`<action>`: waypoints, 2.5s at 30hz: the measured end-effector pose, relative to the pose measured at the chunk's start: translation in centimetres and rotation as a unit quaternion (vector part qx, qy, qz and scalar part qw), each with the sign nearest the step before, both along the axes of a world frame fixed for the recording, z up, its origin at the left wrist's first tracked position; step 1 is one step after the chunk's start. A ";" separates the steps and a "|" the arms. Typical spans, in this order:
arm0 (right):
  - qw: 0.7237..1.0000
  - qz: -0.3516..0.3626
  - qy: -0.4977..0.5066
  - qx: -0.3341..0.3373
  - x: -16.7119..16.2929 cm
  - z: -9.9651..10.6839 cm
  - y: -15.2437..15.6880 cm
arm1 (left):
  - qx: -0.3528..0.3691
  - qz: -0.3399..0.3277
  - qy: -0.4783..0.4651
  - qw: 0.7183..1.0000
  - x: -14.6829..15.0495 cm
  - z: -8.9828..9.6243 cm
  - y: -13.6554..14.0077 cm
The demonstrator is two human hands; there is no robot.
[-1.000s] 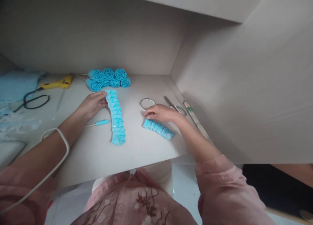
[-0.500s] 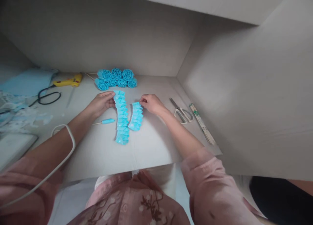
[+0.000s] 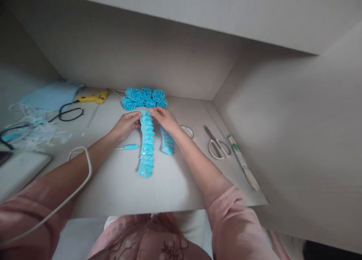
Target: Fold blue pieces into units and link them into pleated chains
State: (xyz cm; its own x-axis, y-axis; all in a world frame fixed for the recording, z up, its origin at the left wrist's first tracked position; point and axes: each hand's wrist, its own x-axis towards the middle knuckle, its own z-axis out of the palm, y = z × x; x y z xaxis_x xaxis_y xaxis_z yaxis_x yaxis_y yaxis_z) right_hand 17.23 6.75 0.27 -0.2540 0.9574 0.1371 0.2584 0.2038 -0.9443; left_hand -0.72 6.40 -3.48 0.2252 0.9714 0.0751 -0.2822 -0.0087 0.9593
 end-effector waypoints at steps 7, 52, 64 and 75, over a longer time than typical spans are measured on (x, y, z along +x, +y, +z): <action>0.998 -0.003 0.068 -0.014 -0.4 -1.1 0.9 | -0.013 -0.004 -0.019 1.000 0.1 0.0 0.0; 0.997 -0.020 0.055 0.049 -0.3 -2.8 0.9 | 0.011 -0.002 -0.016 1.000 0.0 0.3 -0.2; 0.994 -0.009 0.109 0.030 0.0 -2.8 1.0 | 0.038 0.015 0.019 0.999 0.0 0.2 0.1; 0.996 0.026 0.079 0.007 0.3 -2.1 -0.9 | 0.005 -0.027 -0.034 0.999 0.8 1.1 -0.5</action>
